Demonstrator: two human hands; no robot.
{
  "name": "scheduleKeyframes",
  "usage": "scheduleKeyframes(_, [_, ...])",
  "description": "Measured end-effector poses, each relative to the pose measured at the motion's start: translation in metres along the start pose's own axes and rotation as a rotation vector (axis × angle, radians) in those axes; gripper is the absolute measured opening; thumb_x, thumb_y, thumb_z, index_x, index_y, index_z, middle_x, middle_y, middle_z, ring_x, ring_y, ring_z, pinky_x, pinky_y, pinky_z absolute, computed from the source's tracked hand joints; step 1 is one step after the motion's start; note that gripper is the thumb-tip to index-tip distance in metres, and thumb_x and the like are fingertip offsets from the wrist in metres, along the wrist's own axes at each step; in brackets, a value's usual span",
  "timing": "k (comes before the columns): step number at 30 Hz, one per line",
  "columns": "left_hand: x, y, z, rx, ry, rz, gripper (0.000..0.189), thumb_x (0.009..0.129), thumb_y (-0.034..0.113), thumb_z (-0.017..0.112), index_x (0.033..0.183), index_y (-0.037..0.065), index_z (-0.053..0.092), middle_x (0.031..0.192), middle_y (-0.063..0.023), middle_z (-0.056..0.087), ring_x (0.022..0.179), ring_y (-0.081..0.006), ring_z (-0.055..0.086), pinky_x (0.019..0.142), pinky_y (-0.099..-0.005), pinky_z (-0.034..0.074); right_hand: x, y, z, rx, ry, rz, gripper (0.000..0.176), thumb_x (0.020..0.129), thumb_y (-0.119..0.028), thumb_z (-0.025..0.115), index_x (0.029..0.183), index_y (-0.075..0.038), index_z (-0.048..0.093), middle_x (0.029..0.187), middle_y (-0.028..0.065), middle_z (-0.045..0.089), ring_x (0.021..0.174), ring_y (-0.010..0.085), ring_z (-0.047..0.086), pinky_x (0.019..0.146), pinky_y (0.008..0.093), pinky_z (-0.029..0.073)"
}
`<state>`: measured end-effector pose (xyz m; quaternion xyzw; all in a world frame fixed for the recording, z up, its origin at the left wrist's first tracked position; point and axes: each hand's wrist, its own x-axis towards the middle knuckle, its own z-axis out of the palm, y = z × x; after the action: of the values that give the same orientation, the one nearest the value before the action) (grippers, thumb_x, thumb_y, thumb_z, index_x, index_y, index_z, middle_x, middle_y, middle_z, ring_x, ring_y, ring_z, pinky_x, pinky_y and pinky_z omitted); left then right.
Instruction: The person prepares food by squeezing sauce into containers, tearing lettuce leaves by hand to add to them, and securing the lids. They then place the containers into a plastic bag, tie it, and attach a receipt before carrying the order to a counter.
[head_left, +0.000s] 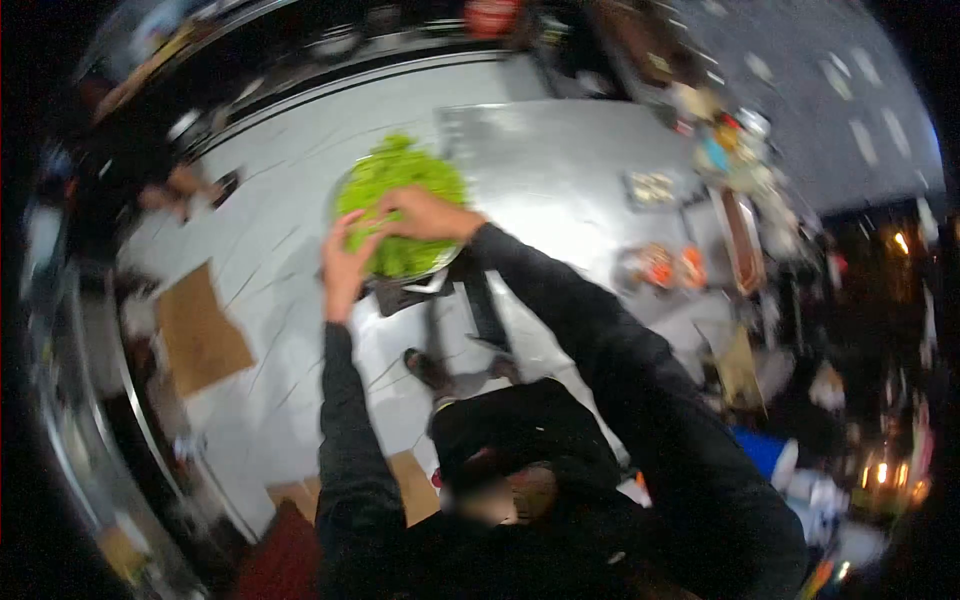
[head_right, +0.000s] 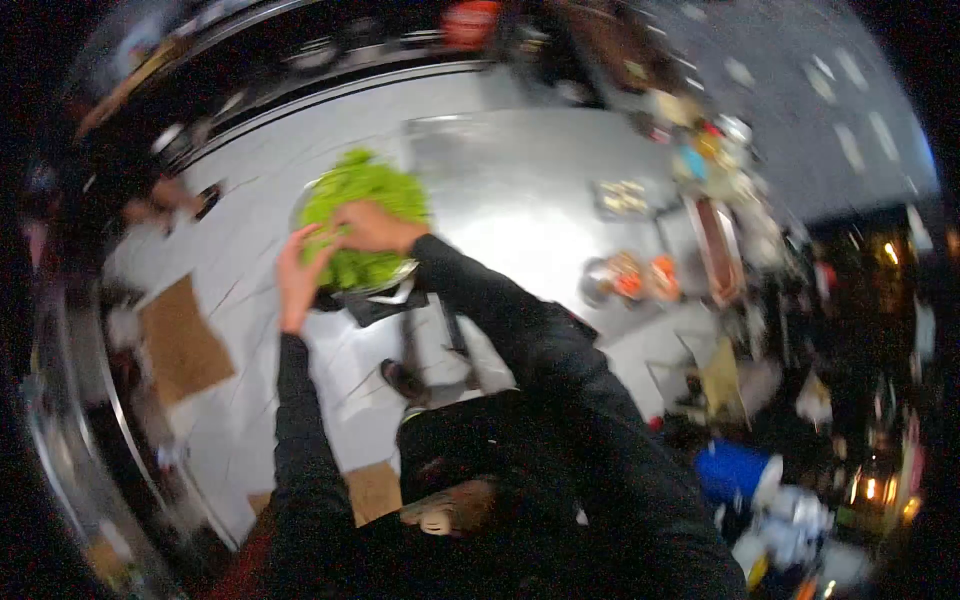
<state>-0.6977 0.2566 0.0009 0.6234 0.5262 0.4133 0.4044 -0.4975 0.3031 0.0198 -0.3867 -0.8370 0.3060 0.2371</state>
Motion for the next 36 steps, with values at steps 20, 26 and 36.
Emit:
scheduleKeyframes(20, [-0.058,0.187,0.477,-0.127,-0.575,0.153,0.017,0.081,0.005,0.066,0.098,0.003,0.066,0.09,-0.0136,0.068,0.089,-0.0291,0.062,0.083,-0.0393,0.047,-0.481,0.097,-0.212,0.118,0.715,0.863,0.019,0.078,-0.013,0.073,0.093,-0.001,0.069,0.088,0.0136,0.07,0.086,0.0242,0.066,0.079,0.0364,0.05])
scheduleKeyframes(26, [-0.055,0.182,0.516,0.278,-0.621,0.483,0.021,0.077,0.005,0.065,0.098,0.009,0.066,0.095,-0.0101,0.064,0.109,-0.0322,0.05,0.092,-0.0447,0.035,-0.484,0.104,-0.227,-0.536,0.677,0.702,0.012,0.074,-0.013,0.073,0.086,-0.009,0.071,0.077,0.0095,0.058,0.079,0.0301,0.055,0.077,0.0421,0.045])
scheduleKeyframes(36, [-0.06,0.193,0.524,0.627,-0.521,0.547,0.025,0.075,0.012,0.069,0.1,0.012,0.071,0.12,-0.0098,0.049,0.113,-0.0325,0.041,0.09,-0.0439,0.035,-0.487,0.081,-0.207,-0.338,0.485,0.732,0.03,0.077,-0.01,0.07,0.105,-0.002,0.065,0.109,0.0157,0.062,0.1,0.0346,0.058,0.087,0.0425,0.048])
